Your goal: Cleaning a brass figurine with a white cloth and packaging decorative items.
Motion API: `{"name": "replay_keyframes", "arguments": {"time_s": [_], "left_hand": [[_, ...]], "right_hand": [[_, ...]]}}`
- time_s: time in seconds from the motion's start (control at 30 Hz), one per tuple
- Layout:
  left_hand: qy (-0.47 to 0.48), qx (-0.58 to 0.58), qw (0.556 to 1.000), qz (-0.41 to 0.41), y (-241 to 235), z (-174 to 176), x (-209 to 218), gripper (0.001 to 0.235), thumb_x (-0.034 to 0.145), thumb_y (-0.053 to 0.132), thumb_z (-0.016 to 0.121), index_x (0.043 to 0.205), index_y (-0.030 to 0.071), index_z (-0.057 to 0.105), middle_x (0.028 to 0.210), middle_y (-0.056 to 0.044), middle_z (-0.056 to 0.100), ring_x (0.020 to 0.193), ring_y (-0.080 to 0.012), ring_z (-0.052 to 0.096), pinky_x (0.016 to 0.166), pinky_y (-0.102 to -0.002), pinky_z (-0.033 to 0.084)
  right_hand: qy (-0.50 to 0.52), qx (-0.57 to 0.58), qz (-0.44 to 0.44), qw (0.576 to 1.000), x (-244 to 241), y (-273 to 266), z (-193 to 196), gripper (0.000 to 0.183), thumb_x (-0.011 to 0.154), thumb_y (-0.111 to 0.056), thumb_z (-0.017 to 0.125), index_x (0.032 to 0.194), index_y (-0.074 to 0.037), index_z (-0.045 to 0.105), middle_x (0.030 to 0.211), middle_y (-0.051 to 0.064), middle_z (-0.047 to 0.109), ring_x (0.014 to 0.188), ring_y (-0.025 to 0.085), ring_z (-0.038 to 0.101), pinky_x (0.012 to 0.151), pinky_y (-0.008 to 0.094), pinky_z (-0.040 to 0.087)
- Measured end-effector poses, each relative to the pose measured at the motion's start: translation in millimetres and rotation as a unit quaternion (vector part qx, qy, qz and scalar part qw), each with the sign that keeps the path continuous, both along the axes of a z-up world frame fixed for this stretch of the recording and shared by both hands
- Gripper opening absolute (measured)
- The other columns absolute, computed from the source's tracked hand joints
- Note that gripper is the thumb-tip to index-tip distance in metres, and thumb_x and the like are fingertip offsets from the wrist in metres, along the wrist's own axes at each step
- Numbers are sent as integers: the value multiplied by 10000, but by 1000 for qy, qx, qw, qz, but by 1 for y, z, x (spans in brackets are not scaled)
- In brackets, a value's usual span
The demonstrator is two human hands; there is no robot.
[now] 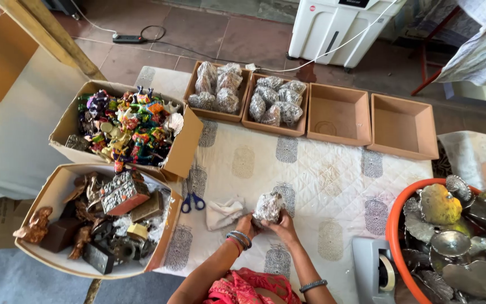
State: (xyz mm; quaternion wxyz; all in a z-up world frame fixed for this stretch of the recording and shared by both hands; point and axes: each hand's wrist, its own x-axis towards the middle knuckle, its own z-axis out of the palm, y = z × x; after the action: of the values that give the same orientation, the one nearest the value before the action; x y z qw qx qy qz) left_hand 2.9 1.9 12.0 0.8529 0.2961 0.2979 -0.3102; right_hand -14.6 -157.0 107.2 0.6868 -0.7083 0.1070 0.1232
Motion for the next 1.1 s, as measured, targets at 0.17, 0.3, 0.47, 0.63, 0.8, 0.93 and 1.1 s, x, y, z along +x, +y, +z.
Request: {"name": "replay_keyframes", "arguments": {"time_s": [0.17,0.3,0.47,0.63,0.8,0.93,1.1], "left_hand": [[16,-18,999,-27,6,2,6,330,1056,280,439,1230,67,621,1149,-119,717,1019,-274,693,902,-479,574],[25,-25,997,-70,13,25,5,317,1041,267,475,1211,56,641,1121,-116,731,1002,-273,711,921,-476,596],[7,-21,995,-93,20,33,1,274,1052,289,533,1183,71,635,1099,-89,712,1007,-257,686,919,-474,578],[23,3,990,-136,30,14,5,340,1051,403,518,1186,116,639,1103,-79,717,1029,-248,681,917,-437,564],[33,41,977,-207,51,72,11,485,1015,547,432,1233,151,607,1109,-60,718,1022,-259,695,912,-439,546],[27,10,969,-247,65,71,4,574,1014,577,431,1257,88,609,1051,-155,737,946,-291,734,857,-420,600],[-162,110,922,-335,82,40,-4,450,1029,395,628,1231,-7,637,1025,-158,748,820,-241,750,735,-357,621]], "right_hand": [[21,16,-14,1000,-3,5,10,773,664,-276,920,1302,-20,565,1188,137,713,1070,232,695,953,375,578],[54,49,-60,996,-14,15,32,745,670,-248,911,1303,-43,576,1160,103,721,1086,198,699,1014,352,561],[53,45,-142,987,-18,22,17,677,694,-253,915,1256,-6,631,1139,120,745,1067,229,687,978,363,526],[68,-6,-158,985,-9,36,6,715,651,-308,929,1247,-38,641,1129,114,749,1066,236,690,987,360,517],[96,-47,-161,981,-4,35,3,800,618,-367,946,1273,-34,629,1167,125,745,1119,237,685,1059,367,480],[105,-43,-162,980,-5,29,-4,847,594,-371,951,1305,-47,622,1208,116,732,1155,226,659,1084,370,437],[76,-3,-177,981,-9,37,3,820,631,-316,937,1320,-32,595,1209,130,714,1125,251,656,1013,386,484]]}}
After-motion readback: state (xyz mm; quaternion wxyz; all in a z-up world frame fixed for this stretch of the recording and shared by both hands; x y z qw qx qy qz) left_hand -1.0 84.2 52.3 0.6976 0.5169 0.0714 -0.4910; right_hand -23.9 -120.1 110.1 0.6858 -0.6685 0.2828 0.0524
